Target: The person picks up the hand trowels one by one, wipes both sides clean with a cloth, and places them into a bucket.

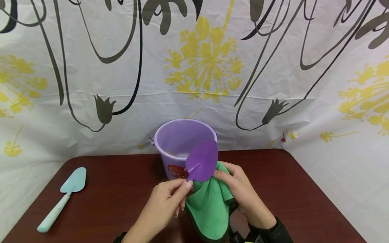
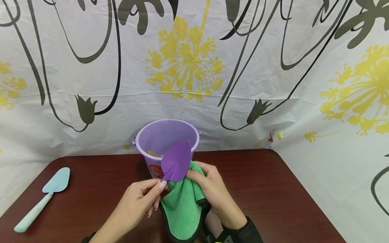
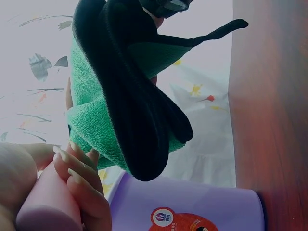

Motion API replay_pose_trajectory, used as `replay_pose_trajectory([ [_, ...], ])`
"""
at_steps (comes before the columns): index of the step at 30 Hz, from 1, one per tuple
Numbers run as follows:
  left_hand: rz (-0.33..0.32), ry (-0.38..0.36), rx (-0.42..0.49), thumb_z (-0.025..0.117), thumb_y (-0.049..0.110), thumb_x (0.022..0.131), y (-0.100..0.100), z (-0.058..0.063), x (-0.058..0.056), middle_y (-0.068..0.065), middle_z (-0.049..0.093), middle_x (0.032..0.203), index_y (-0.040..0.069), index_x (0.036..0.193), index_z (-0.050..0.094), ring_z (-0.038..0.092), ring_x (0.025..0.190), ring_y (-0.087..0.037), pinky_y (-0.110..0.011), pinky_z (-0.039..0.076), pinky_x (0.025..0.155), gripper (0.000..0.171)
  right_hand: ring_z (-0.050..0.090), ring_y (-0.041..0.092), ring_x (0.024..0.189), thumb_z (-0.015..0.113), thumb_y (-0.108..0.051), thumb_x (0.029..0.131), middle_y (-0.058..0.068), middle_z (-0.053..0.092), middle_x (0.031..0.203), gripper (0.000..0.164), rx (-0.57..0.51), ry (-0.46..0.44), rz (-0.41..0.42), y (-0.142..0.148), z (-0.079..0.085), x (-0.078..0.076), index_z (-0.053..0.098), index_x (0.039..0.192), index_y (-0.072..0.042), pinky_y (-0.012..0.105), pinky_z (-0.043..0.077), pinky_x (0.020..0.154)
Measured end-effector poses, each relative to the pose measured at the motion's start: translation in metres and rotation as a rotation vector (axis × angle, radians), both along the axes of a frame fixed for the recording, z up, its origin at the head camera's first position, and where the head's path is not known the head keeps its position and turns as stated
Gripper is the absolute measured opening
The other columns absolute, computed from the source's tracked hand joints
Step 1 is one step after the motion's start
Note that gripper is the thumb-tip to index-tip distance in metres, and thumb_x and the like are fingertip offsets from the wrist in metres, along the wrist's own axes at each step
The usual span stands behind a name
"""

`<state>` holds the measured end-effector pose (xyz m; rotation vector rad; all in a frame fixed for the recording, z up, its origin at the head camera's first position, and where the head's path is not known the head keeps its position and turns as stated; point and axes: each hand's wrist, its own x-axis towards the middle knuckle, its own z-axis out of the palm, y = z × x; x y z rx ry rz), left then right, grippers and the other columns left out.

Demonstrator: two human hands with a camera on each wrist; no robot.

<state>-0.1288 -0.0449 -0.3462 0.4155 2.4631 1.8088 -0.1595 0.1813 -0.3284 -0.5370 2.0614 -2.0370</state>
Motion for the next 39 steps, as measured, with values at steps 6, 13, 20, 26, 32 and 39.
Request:
replay_pose_trajectory([
  [6, 0.015, -0.003, -0.028, 0.056, 0.051, 0.1, -0.0013, 0.0003, -0.0005, 0.0, 0.056, 0.058, 0.019, 0.08, 0.066, 0.052, 0.045, -0.007, -0.029, 0.051, 0.048, 0.039, 0.072, 0.012, 0.072, 0.056, -0.026, 0.104, -0.002, 0.073, 0.084, 0.023, -0.001, -0.01, 0.005, -0.001, -0.0003, 0.0001, 0.065, 0.106, -0.005, 0.033, 0.06, 0.068],
  [13, 0.021, 0.008, -0.045, 0.056, 0.053, 0.1, -0.0015, 0.0008, 0.0003, 0.002, 0.055, 0.058, 0.019, 0.08, 0.066, 0.052, 0.045, -0.007, -0.03, 0.051, 0.048, 0.04, 0.071, 0.011, 0.07, 0.057, -0.025, 0.103, -0.002, 0.071, 0.082, 0.021, 0.003, -0.001, -0.014, -0.0018, 0.0, 0.0008, 0.065, 0.101, -0.006, 0.033, 0.059, 0.067],
  [20, 0.016, 0.016, -0.059, 0.056, 0.051, 0.1, -0.0034, 0.0001, 0.0003, 0.003, 0.055, 0.059, 0.023, 0.084, 0.069, 0.052, 0.046, -0.007, -0.029, 0.051, 0.047, 0.035, 0.069, 0.009, 0.069, 0.057, -0.025, 0.103, -0.004, 0.068, 0.08, 0.02, 0.006, 0.009, -0.024, -0.0025, -0.0006, -0.0006, 0.062, 0.095, -0.008, 0.03, 0.058, 0.067],
  [26, 0.007, 0.014, -0.072, 0.055, 0.053, 0.1, -0.0045, -0.0003, 0.0005, 0.003, 0.055, 0.059, 0.025, 0.088, 0.071, 0.052, 0.045, -0.007, -0.03, 0.05, 0.047, 0.034, 0.068, 0.009, 0.068, 0.057, -0.025, 0.103, -0.004, 0.067, 0.078, 0.02, 0.016, 0.016, -0.031, -0.0028, -0.0016, -0.0013, 0.062, 0.094, -0.007, 0.03, 0.058, 0.066],
  [32, 0.0, 0.014, -0.084, 0.055, 0.054, 0.1, -0.0054, -0.0004, 0.0006, 0.004, 0.055, 0.059, 0.026, 0.088, 0.07, 0.051, 0.045, -0.006, -0.028, 0.049, 0.046, 0.034, 0.067, 0.008, 0.068, 0.057, -0.025, 0.103, -0.004, 0.067, 0.079, 0.021, 0.027, 0.033, -0.051, -0.0022, -0.0016, -0.002, 0.063, 0.094, -0.007, 0.028, 0.057, 0.066],
  [39, -0.013, 0.017, -0.111, 0.053, 0.057, 0.1, -0.0074, 0.0016, 0.0017, 0.004, 0.054, 0.058, 0.023, 0.084, 0.067, 0.05, 0.045, -0.006, -0.027, 0.044, 0.043, 0.04, 0.067, 0.007, 0.068, 0.056, -0.026, 0.104, -0.004, 0.066, 0.078, 0.021, 0.025, 0.028, -0.048, -0.0015, -0.0014, -0.0013, 0.062, 0.094, -0.008, 0.028, 0.056, 0.066],
])
